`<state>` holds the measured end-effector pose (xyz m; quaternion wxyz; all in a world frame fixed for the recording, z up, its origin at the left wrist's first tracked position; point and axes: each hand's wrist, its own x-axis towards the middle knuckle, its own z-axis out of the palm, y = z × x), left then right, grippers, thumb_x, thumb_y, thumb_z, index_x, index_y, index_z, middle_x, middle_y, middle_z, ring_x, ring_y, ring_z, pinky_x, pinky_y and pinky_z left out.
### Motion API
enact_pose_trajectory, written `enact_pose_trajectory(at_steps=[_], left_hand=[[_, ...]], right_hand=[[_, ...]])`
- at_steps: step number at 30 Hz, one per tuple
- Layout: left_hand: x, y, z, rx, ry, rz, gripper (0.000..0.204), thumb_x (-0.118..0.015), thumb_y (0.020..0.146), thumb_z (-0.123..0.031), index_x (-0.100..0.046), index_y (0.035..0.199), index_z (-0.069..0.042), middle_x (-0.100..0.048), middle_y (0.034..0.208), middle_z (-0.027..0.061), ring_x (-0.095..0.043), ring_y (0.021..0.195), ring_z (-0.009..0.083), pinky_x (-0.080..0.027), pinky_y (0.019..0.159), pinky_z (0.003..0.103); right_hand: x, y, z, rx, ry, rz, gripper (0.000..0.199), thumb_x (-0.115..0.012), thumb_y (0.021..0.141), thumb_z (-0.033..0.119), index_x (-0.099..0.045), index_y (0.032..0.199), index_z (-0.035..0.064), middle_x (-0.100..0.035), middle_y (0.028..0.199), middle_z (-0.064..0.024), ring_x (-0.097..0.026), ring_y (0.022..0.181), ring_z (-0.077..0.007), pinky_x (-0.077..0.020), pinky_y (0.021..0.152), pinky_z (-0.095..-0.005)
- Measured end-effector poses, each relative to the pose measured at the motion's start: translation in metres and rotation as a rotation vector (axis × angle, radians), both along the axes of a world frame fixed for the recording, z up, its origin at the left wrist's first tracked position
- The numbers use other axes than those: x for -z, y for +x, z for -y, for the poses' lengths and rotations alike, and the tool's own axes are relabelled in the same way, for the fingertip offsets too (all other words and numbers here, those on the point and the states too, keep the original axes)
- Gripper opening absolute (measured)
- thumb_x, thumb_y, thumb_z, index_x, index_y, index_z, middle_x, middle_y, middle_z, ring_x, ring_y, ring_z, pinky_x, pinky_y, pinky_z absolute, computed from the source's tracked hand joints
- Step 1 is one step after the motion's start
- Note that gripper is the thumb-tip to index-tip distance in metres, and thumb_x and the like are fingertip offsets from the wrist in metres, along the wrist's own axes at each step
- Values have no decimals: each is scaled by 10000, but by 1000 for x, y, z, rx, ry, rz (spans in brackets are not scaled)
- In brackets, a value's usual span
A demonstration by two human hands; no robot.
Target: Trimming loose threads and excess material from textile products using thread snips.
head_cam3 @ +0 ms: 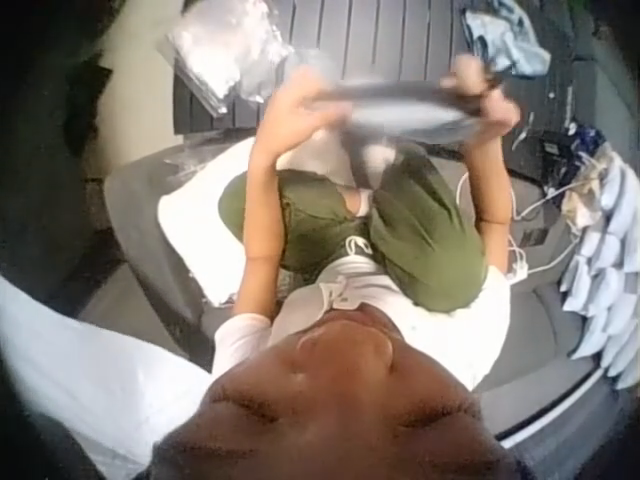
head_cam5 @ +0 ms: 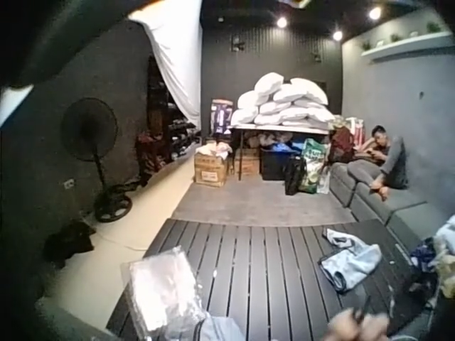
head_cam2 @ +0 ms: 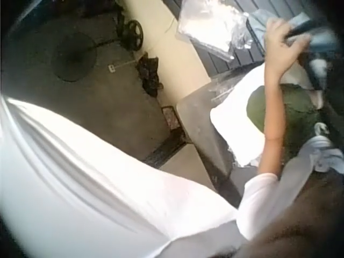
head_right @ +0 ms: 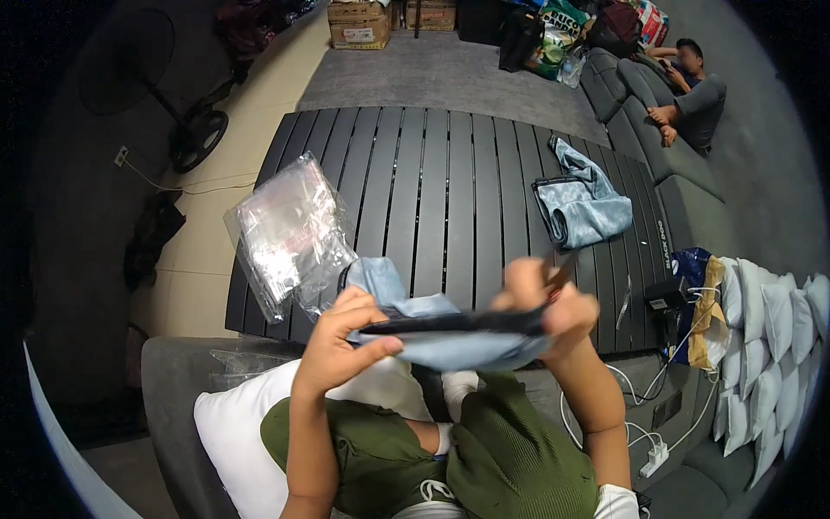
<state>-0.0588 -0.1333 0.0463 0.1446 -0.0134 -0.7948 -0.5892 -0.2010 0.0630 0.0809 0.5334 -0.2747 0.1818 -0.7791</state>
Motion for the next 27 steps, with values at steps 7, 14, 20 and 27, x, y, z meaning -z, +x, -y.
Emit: enact_pose_trajectory(at_steps=[7, 14, 20, 27], left_hand=[[-10, 25, 29, 29, 296, -202, 241, -735, 623, -161, -561, 663, 1, -458, 604, 36, -423, 647, 176, -367, 729, 267], [-14, 17, 10, 107, 303, 113, 193, -677, 705, -115, -616, 775, 54, -563, 649, 49, -475, 561, 66, -346, 487, 195], [-12, 15, 10, 63, 487, 303, 154, -637, 769, -116, -641, 818, 30, -589, 662, -1, -462, 553, 20, -345, 468, 164], [-13, 16, 20, 164, 42, 496, 187, -647, 767, -176, -635, 719, 5, -514, 537, -20, -433, 520, 5, -339, 457, 174]], right_hand=[[0, -35, -14, 211, 364, -626, 357, -741, 620, 241, -486, 763, 36, -531, 730, -63, -480, 588, -88, -372, 496, -189], [9, 3, 34, -350, 551, -528, 698, -737, 639, 59, -372, 1226, -39, -550, 1048, -78, -305, 521, -9, -296, 477, -151], [5, 4, 31, -116, 761, -566, 200, -656, 727, 184, -591, 779, 2, -505, 595, 12, -397, 425, -22, -293, 368, -169], [14, -13, 11, 115, 476, -452, 267, -627, 731, 265, -540, 734, 12, -456, 573, 25, -325, 407, -3, -222, 370, -162]])
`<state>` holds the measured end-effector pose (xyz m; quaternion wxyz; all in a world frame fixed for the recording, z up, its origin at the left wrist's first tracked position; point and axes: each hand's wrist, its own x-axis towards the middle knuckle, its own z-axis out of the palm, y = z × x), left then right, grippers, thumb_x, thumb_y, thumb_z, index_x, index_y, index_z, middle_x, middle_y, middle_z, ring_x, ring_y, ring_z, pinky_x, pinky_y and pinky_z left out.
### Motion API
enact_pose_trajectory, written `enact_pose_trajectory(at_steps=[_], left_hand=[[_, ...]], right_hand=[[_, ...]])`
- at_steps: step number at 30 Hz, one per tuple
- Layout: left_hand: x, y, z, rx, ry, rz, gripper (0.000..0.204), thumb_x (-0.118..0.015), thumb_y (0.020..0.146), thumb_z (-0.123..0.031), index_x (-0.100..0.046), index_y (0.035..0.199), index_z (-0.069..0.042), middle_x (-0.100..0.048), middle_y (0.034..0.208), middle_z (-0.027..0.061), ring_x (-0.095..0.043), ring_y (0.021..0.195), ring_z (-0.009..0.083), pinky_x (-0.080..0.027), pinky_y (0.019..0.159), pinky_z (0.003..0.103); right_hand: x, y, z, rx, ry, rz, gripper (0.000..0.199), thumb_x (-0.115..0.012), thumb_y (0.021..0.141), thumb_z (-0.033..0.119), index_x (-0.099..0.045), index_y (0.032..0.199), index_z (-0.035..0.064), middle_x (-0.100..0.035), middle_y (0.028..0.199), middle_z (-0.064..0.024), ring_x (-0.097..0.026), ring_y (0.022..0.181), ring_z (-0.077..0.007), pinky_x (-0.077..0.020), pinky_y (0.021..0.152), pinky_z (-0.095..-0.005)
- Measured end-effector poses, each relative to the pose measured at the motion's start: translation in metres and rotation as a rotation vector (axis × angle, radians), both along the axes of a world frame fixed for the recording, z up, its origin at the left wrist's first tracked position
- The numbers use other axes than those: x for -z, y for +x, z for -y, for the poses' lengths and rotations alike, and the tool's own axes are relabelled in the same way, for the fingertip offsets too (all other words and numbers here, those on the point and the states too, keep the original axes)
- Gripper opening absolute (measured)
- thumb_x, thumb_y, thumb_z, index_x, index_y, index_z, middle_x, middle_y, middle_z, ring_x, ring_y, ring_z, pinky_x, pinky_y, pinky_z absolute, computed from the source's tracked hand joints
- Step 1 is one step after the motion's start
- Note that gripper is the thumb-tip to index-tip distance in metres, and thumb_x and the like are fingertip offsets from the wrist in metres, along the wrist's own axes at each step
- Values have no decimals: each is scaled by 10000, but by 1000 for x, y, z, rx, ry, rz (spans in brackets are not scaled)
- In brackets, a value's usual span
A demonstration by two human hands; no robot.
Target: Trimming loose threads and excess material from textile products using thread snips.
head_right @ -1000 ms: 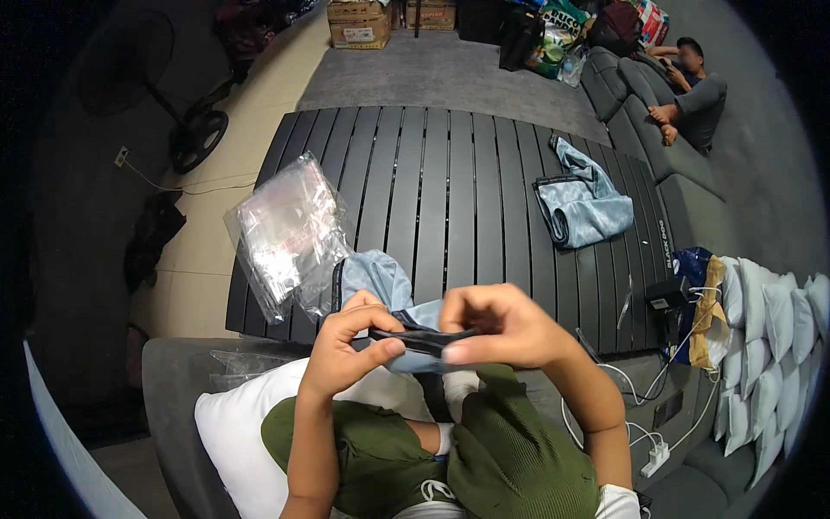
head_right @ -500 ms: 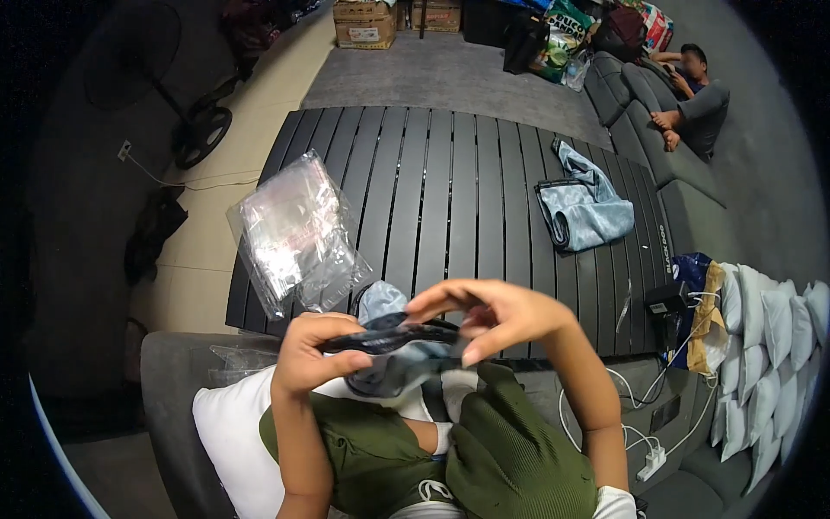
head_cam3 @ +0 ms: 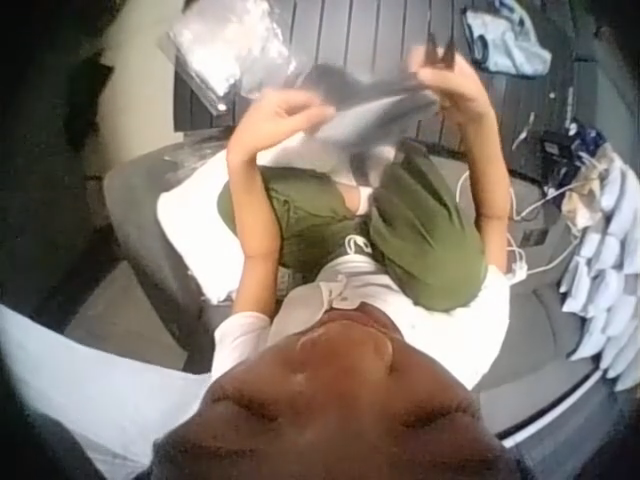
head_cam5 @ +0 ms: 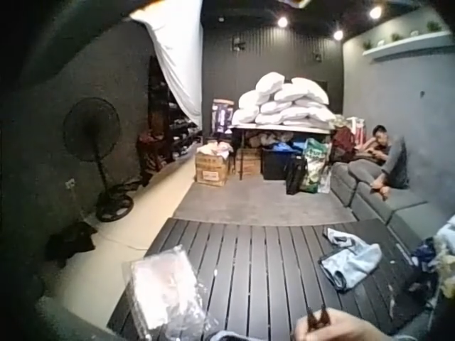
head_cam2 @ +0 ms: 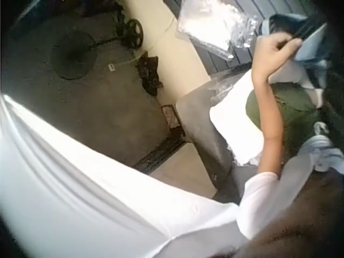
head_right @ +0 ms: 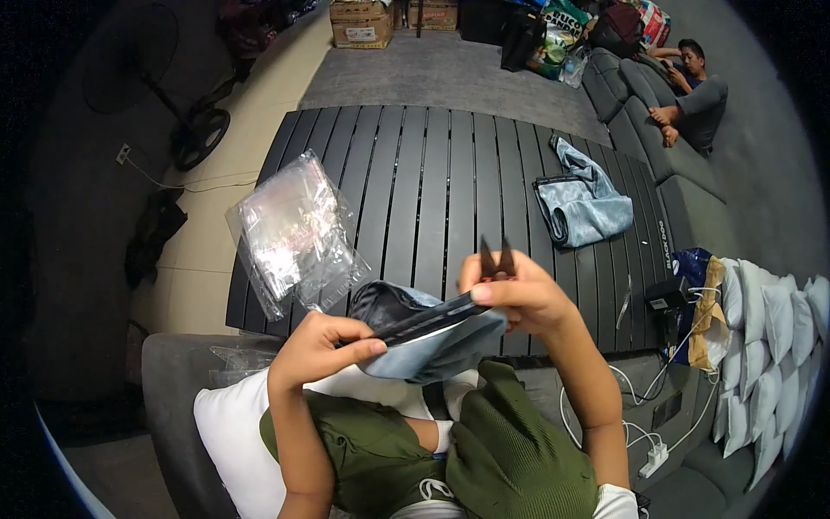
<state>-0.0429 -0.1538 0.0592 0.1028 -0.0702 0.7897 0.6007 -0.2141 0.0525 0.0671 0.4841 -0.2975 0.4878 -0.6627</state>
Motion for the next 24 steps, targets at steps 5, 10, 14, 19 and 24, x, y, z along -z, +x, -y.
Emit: enact_pose_trajectory(at_steps=[5, 10, 14, 19, 24], left_hand=[[4, 5, 4, 200, 3, -116, 167, -646, 754, -155, -630, 709, 6, -596, 578, 42, -515, 509, 77, -382, 476, 215], [-3, 5, 5, 49, 287, -249, 157, -619, 759, -85, -610, 717, 66, -596, 618, 72, -519, 555, 71, -395, 509, 201], [6, 8, 5, -71, 451, -216, 145, -596, 806, -103, -623, 804, 40, -586, 653, 9, -500, 604, 46, -412, 549, 196], [6, 5, -1, -119, 438, -215, 150, -583, 818, -100, -618, 816, 46, -567, 661, 0, -487, 624, 42, -413, 570, 194], [11, 2, -3, -131, 380, -210, 153, -579, 820, -106, -614, 816, 43, -576, 659, 10, -502, 622, 45, -417, 572, 194]], right_hand=[[1, -16, -12, 39, -355, 414, 216, -495, 796, 182, -353, 669, 80, -348, 548, -8, -336, 432, -92, -307, 390, -245], [1, -20, -12, 175, -359, 449, 229, -477, 811, 176, -321, 664, 94, -329, 561, -3, -309, 442, -89, -310, 407, -227], [7, -20, -11, 236, -331, 454, 226, -472, 815, 172, -315, 673, 93, -336, 575, -4, -337, 461, -86, -319, 411, -222], [10, -24, -12, 225, -347, 482, 210, -462, 822, 168, -319, 689, 91, -343, 581, -6, -360, 477, -89, -349, 428, -227], [13, -26, -14, 247, -332, 471, 201, -456, 825, 171, -323, 697, 92, -353, 590, -9, -367, 485, -95, -354, 444, -232]])
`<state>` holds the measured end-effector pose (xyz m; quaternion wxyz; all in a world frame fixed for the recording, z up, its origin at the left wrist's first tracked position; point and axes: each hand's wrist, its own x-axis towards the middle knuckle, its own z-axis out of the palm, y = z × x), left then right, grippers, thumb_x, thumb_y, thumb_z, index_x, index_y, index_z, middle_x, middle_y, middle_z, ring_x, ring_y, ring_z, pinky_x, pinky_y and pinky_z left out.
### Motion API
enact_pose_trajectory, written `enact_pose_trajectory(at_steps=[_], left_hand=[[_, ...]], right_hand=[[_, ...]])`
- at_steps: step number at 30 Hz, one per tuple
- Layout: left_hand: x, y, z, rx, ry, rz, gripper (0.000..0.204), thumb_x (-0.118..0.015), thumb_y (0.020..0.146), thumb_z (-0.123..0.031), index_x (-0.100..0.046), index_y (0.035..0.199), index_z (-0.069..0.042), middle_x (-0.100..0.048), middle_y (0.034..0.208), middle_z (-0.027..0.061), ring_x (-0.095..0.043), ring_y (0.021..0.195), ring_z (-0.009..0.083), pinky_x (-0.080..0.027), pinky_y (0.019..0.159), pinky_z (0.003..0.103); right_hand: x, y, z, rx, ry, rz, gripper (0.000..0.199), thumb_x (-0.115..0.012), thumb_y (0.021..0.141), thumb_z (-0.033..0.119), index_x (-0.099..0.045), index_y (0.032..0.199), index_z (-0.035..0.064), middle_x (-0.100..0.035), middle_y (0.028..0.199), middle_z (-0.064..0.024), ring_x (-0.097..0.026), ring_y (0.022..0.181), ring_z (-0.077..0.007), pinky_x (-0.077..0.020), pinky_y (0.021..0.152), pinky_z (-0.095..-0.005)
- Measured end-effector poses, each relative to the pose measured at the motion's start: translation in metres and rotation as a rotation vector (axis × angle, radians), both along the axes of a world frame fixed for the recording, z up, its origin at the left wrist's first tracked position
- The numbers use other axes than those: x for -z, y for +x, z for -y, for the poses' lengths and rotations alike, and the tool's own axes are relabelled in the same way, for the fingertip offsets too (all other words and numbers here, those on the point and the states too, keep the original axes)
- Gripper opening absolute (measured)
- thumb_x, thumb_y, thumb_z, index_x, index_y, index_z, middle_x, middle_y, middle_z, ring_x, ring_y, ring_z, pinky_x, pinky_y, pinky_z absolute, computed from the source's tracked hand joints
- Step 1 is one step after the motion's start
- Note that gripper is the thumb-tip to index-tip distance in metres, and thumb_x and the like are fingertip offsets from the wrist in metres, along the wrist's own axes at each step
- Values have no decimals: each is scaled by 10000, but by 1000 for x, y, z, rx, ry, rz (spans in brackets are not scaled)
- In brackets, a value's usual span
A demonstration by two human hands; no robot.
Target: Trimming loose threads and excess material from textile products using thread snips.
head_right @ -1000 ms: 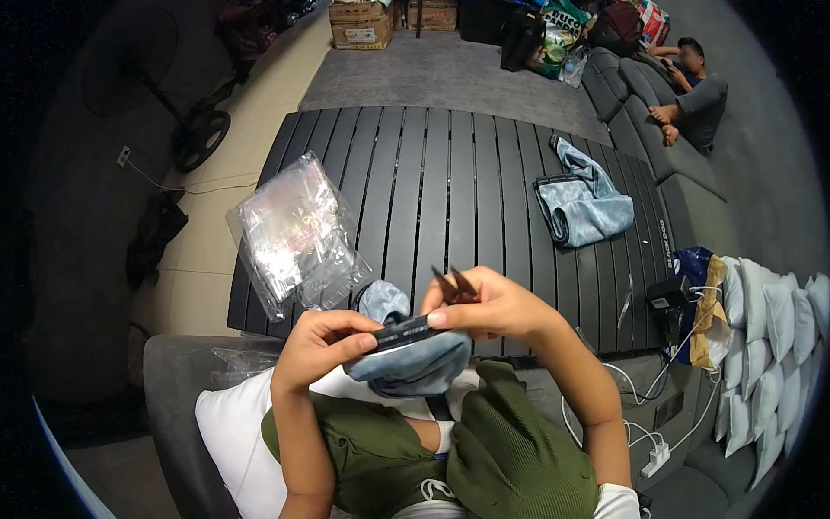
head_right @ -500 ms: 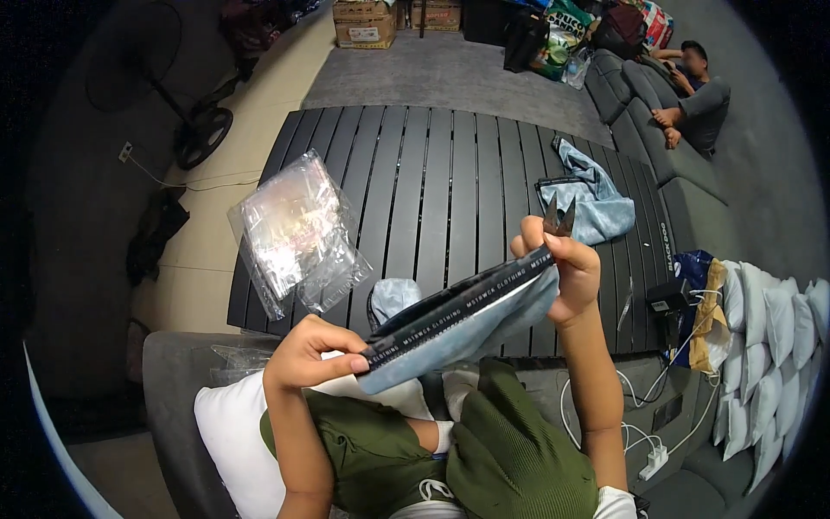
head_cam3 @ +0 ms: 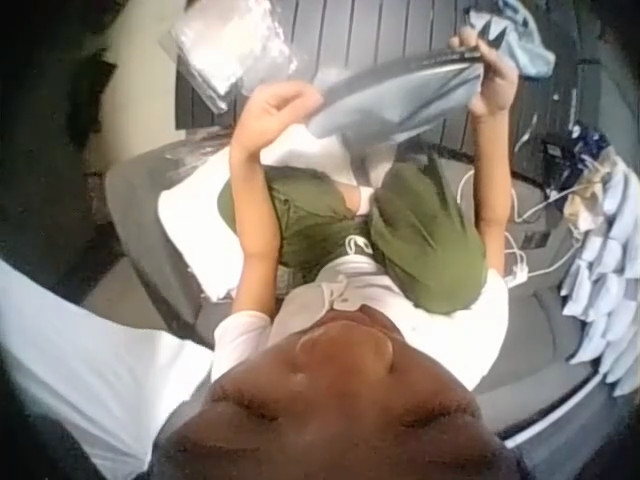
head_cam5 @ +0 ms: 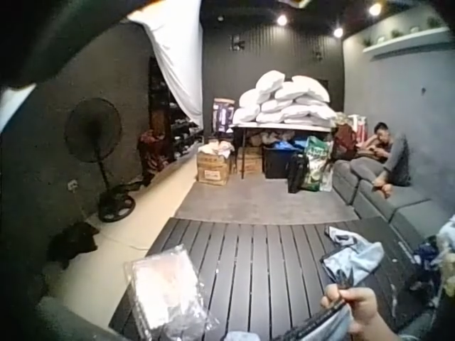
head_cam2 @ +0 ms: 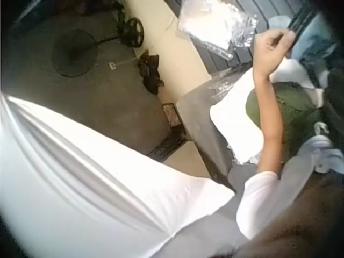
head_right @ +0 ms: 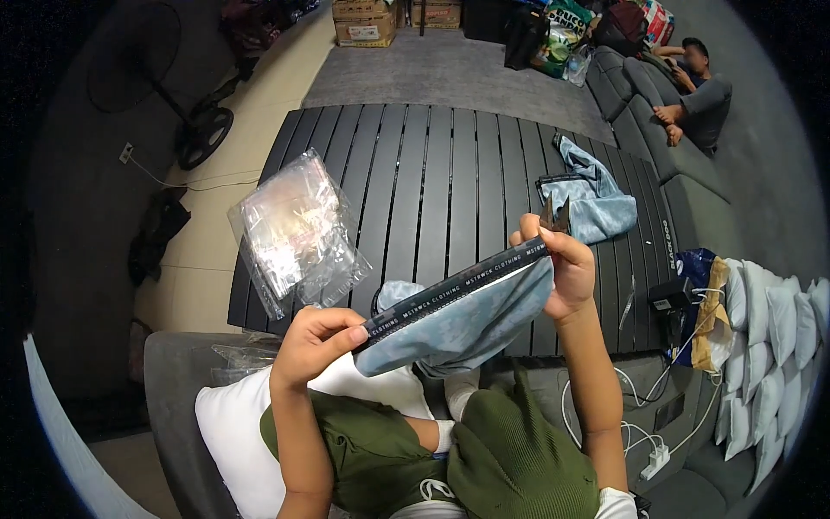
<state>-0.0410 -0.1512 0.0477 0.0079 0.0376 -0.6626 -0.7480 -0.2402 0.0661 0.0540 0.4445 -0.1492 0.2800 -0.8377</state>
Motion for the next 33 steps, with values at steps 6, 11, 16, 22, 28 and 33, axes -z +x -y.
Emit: enact_pose_trajectory(at_steps=[6, 11, 16, 22, 28, 33], left_hand=[[-2, -2, -2, -15, -32, -4, 159, -582, 818, -113, -616, 798, 42, -568, 633, 8, -498, 598, 43, -413, 555, 193], [0, -1, -4, -26, -33, 0, 164, -585, 817, -119, -617, 778, 37, -556, 613, 4, -491, 584, 41, -403, 538, 191], [-4, -2, -2, -8, -63, 43, 163, -569, 825, -104, -595, 767, 46, -561, 666, -3, -467, 621, 40, -388, 557, 185], [-7, -3, -2, -35, -75, 15, 168, -568, 824, -109, -595, 755, 42, -530, 625, -18, -433, 592, 31, -357, 525, 181], [-7, -2, -2, -44, -108, 36, 173, -567, 825, -113, -594, 747, 40, -515, 616, -26, -421, 582, 28, -343, 513, 180], [-8, 1, -4, -42, -110, 56, 173, -567, 825, -114, -592, 743, 36, -510, 613, -30, -422, 585, 29, -346, 517, 180]], right_hand=[[3, -1, -1, 16, 21, -15, 206, -458, 828, 186, -326, 701, 91, -359, 599, -9, -378, 499, -103, -365, 469, -235], [4, 1, 0, 39, 48, -10, 208, -461, 827, 186, -325, 701, 91, -363, 601, -9, -384, 503, -102, -363, 472, -233], [5, 0, 0, 50, 60, -4, 212, -460, 829, 190, -324, 700, 92, -357, 598, -7, -379, 503, -98, -360, 471, -231], [4, -1, 1, 47, 61, -12, 215, -458, 829, 190, -319, 697, 92, -350, 599, -8, -374, 504, -97, -359, 472, -229], [5, 0, 2, 59, 73, -8, 208, -450, 833, 191, -323, 704, 90, -351, 603, -7, -385, 515, -96, -373, 486, -232], [5, 4, 0, 58, 65, -2, 198, -444, 834, 183, -325, 706, 91, -358, 605, -9, -409, 526, -98, -396, 501, -231]])
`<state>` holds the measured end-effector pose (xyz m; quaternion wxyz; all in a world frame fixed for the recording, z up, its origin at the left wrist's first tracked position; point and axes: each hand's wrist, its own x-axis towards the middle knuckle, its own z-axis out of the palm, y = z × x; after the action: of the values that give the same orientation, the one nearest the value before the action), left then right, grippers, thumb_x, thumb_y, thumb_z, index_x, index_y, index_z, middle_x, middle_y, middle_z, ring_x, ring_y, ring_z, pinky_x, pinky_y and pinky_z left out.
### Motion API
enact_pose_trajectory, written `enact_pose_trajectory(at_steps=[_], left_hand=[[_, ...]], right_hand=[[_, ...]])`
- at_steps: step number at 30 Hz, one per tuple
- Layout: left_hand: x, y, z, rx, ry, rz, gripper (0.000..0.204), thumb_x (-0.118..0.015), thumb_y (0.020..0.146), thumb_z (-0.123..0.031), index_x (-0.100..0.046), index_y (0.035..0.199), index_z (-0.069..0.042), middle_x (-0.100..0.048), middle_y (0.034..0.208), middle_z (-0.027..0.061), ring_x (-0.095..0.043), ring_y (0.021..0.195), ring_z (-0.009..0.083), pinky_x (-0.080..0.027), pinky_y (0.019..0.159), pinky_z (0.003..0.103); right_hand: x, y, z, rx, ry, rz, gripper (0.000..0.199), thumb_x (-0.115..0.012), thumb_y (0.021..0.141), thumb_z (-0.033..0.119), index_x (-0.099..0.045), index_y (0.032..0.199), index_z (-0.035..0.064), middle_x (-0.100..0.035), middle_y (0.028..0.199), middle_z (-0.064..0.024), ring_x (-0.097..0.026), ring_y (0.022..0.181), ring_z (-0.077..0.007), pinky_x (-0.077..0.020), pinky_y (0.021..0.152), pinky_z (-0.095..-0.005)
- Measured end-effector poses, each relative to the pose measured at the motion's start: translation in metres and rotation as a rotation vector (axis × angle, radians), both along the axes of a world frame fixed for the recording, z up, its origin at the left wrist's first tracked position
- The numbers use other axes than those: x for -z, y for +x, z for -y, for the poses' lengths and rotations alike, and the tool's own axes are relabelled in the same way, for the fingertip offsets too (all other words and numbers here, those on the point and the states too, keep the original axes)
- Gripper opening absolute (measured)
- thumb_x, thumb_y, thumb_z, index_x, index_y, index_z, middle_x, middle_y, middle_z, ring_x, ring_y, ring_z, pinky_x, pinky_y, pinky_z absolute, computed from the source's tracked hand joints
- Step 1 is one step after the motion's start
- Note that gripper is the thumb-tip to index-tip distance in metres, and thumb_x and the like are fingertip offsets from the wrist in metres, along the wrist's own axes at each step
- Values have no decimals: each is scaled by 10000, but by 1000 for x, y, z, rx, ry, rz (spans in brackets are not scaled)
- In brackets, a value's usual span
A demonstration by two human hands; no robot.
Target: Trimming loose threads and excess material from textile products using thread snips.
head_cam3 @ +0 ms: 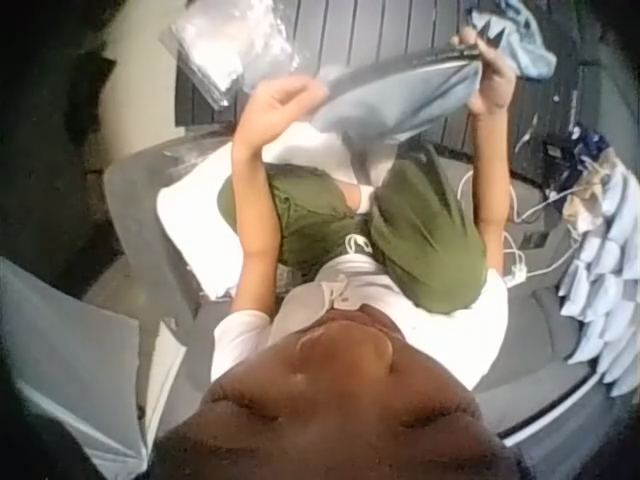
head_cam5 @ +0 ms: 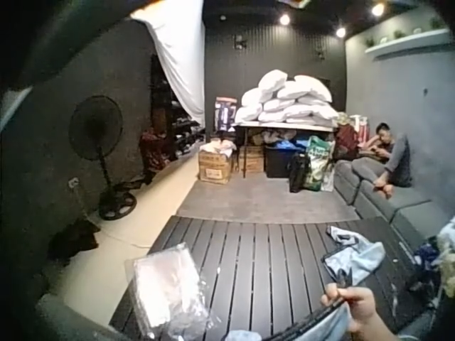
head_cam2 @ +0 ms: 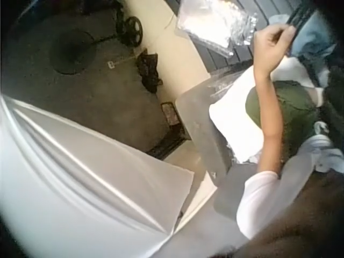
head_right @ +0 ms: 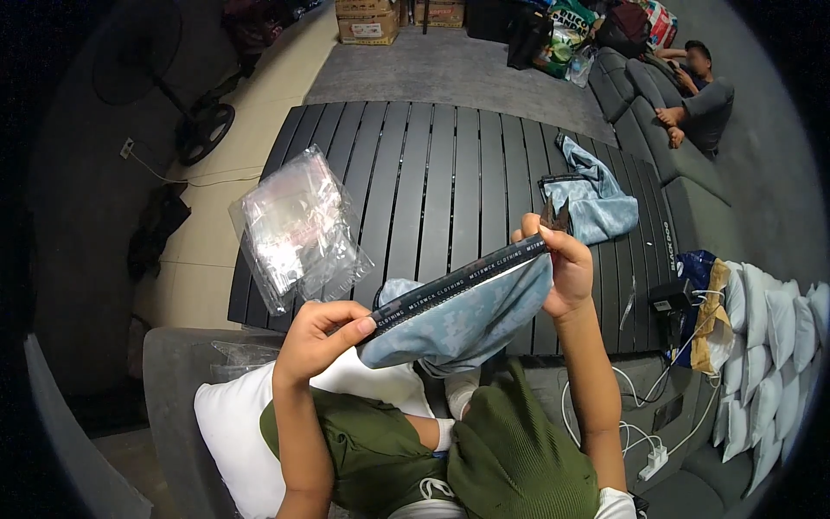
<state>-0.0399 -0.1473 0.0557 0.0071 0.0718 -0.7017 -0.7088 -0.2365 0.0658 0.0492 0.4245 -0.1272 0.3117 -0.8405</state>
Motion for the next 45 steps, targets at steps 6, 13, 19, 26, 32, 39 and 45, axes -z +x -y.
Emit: enact_pose_trajectory(at_steps=[6, 13, 19, 26, 32, 39, 45], left_hand=[[0, -1, 1, -9, -7, 14, 167, -565, 823, -110, -591, 741, 33, -510, 616, -30, -423, 589, 30, -347, 520, 180], [-1, -14, 7, -15, -3, -7, 151, -567, 820, -100, -596, 753, 32, -519, 622, -32, -431, 592, 25, -348, 521, 174], [48, -22, 1, -160, -103, 153, 206, -561, 848, -212, -630, 903, -25, -542, 688, -71, -438, 617, 7, -360, 524, 170], [38, -18, -23, -51, -273, 123, 276, -544, 837, -304, -609, 814, -36, -485, 537, 0, -416, 501, 67, -343, 470, 249], [38, -18, -18, -54, -430, -27, 331, -496, 838, -380, -616, 821, -72, -506, 538, 77, -446, 467, 175, -360, 475, 292], [37, -13, -18, -82, -391, -112, 328, -497, 831, -377, -625, 854, -77, -549, 569, 99, -511, 490, 211, -380, 478, 302], [36, -10, -17, -98, -388, -112, 323, -493, 830, -371, -628, 858, -79, -556, 568, 109, -531, 499, 242, -397, 490, 317]], right_hand=[[-1, -1, 3, 3, 4, -9, 199, -442, 835, 177, -323, 699, 94, -350, 602, -4, -397, 520, -91, -383, 490, -220], [-3, -13, 6, -6, 10, -40, 205, -453, 831, 186, -324, 697, 100, -347, 610, 3, -364, 516, -85, -346, 482, -217], [33, -21, -3, 33, 233, 22, 118, -509, 781, 166, -465, 722, 74, -478, 639, -6, -481, 572, -125, -420, 557, -264], [46, -9, -14, 141, 277, 187, 181, -475, 821, 191, -556, 768, 38, -607, 681, -89, -577, 594, -203, -473, 611, -327], [60, -3, -3, 106, 300, 136, 215, -455, 799, 198, -587, 760, 33, -633, 743, -106, -613, 684, -231, -496, 647, -360], [105, 88, -8, -291, 260, 308, 219, -426, 798, 269, -513, 739, 76, -510, 618, -7, -530, 583, -142, -442, 509, -294], [32, 116, 15, 272, 783, 166, 269, -401, 857, 324, -523, 710, 134, -477, 506, 30, -405, 356, -107, -282, 310, -217]])
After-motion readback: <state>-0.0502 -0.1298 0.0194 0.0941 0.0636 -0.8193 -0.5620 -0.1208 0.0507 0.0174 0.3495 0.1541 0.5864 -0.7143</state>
